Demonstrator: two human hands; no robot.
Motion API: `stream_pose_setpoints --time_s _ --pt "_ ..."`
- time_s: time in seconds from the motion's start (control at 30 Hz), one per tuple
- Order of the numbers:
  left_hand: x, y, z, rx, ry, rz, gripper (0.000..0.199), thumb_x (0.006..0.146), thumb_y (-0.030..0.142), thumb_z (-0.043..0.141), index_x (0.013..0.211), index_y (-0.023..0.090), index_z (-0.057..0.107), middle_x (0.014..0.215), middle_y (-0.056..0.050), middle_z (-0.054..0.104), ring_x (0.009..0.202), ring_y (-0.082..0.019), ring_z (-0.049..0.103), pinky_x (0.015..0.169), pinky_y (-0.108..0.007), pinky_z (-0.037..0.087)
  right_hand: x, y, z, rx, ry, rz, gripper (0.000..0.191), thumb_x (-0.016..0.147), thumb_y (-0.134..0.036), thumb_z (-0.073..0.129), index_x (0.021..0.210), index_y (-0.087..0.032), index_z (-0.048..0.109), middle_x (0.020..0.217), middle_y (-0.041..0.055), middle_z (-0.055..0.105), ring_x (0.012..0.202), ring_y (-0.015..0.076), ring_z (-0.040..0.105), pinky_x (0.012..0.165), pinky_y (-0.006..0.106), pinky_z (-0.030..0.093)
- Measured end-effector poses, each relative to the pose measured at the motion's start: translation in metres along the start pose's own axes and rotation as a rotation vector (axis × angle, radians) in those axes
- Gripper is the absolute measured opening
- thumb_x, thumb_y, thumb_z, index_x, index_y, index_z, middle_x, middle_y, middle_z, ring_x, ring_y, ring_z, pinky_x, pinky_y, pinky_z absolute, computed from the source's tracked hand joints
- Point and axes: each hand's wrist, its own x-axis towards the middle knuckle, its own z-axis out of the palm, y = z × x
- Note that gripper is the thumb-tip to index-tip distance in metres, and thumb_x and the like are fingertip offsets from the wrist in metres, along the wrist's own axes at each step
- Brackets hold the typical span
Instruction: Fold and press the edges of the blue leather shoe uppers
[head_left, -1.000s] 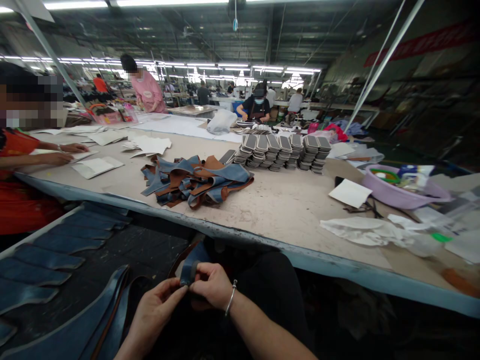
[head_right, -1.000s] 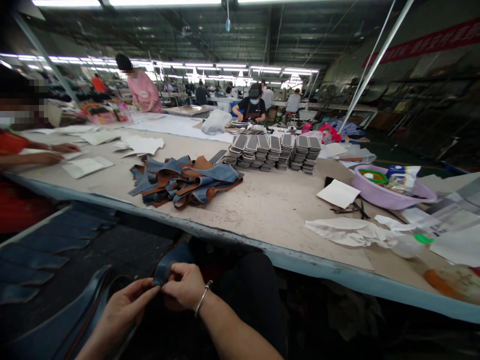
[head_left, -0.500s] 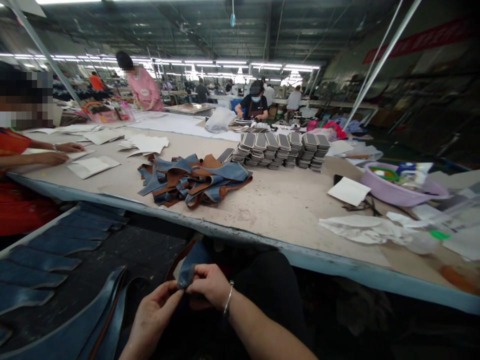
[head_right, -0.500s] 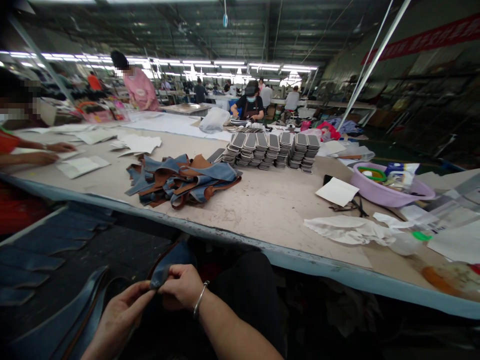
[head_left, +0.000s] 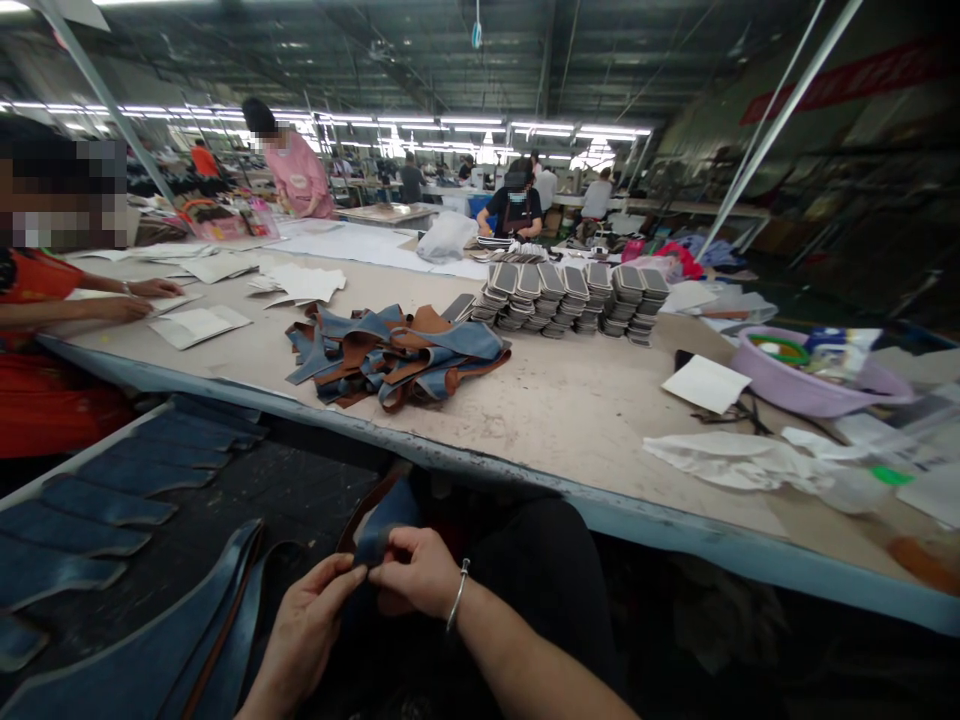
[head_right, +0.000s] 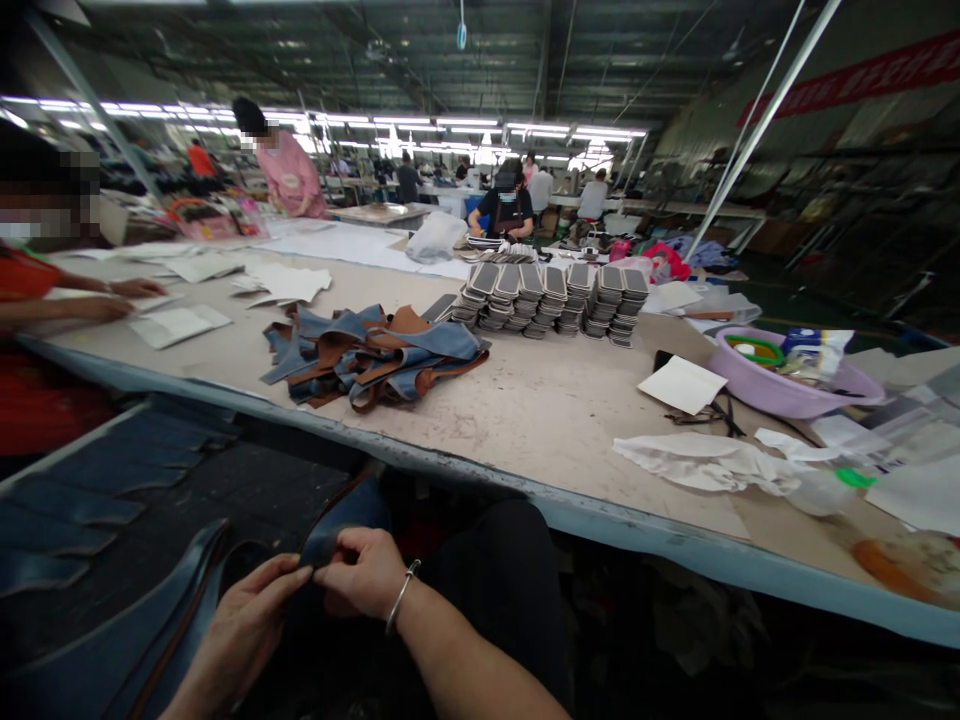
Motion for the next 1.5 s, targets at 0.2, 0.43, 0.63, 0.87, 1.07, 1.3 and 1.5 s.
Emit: stream_pose_setpoints --time_s 0.2,0.43,0.63,0.87,1.07,1.3,1.5 --pt "0.002 -0.009 -0.006 0.100 0.032 0.034 0.029 0.063 0.035 0.078 0.082 0.017 0.066 0.059 0.005 0.061 0.050 -0.006 0.051 0.045 -0.012 0.039 -0.002 0.007 -0.002 0.114 -0.067 0.249 0.031 0.063 -0.043 0.072 0.071 -0.015 0.063 0.054 -0.0058 0.046 0.045 0.0054 0.037 0.043 0.019 0.026" --pt "0.002 -0.014 -0.001 0.272 0.028 0.032 0.037 0.062 0.046 0.074 0.082 0.017 0.064 0.051 0.007 0.052 0.037 -0.004 0.034 0.034 -0.015 0.024 0.004 0.016 -0.003 -0.125 0.111 0.085 0.027 0.070 -0.035 0.062 0.053 -0.016 0.056 0.047 -0.0058 0.043 0.045 0.0067 0.038 0.042 0.020 0.026" --pt "0.002 -0.008 0.001 0.273 -0.152 0.027 0.031 0.073 0.046 0.065 0.071 0.016 0.061 0.058 0.002 0.055 0.053 -0.011 0.049 0.049 -0.020 0.042 0.005 0.010 -0.005 -0.349 0.225 -0.186 0.026 0.066 -0.019 0.059 0.045 -0.017 0.044 0.047 -0.0061 0.039 0.049 0.0073 0.040 0.050 0.021 0.029" --pt "0.004 -0.005 0.004 0.312 -0.071 -0.004 0.036 0.073 0.051 0.063 0.065 0.016 0.056 0.046 0.006 0.046 0.041 -0.007 0.038 0.039 -0.017 0.029 0.005 0.015 -0.004 -0.086 0.114 0.106 0.028 0.066 -0.034 0.063 0.051 -0.018 0.046 0.046 -0.0070 0.039 0.044 0.0061 0.036 0.045 0.021 0.026" --pt "0.000 0.001 -0.001 0.402 -0.044 0.074 0.035 0.073 0.051 0.061 0.066 0.017 0.056 0.045 0.008 0.041 0.038 -0.006 0.035 0.037 -0.017 0.025 0.006 0.021 -0.004 0.087 -0.148 0.313 0.062 0.060 -0.077 0.054 0.056 -0.016 0.051 0.046 -0.0040 0.045 0.041 0.0071 0.043 0.043 0.021 0.036" --pt "-0.005 -0.003 -0.004 -0.006 -0.122 -0.083 0.024 0.072 0.037 0.069 0.069 0.017 0.056 0.059 0.006 0.051 0.052 -0.008 0.046 0.049 -0.018 0.038 -0.003 0.006 0.001 -0.088 -0.165 -0.029 0.053 0.072 -0.058 0.061 0.046 -0.016 0.041 0.050 -0.0054 0.039 0.047 0.0052 0.036 0.044 0.020 0.027" --pt "-0.014 0.004 0.006 -0.230 -0.152 -0.146 0.017 0.066 0.024 0.074 0.067 0.016 0.060 0.062 0.004 0.055 0.057 -0.010 0.051 0.055 -0.021 0.042 -0.006 0.007 0.006 0.136 -0.149 0.033 0.049 0.066 -0.052 0.069 0.045 -0.016 0.042 0.046 -0.0066 0.038 0.043 0.0048 0.034 0.042 0.021 0.024"
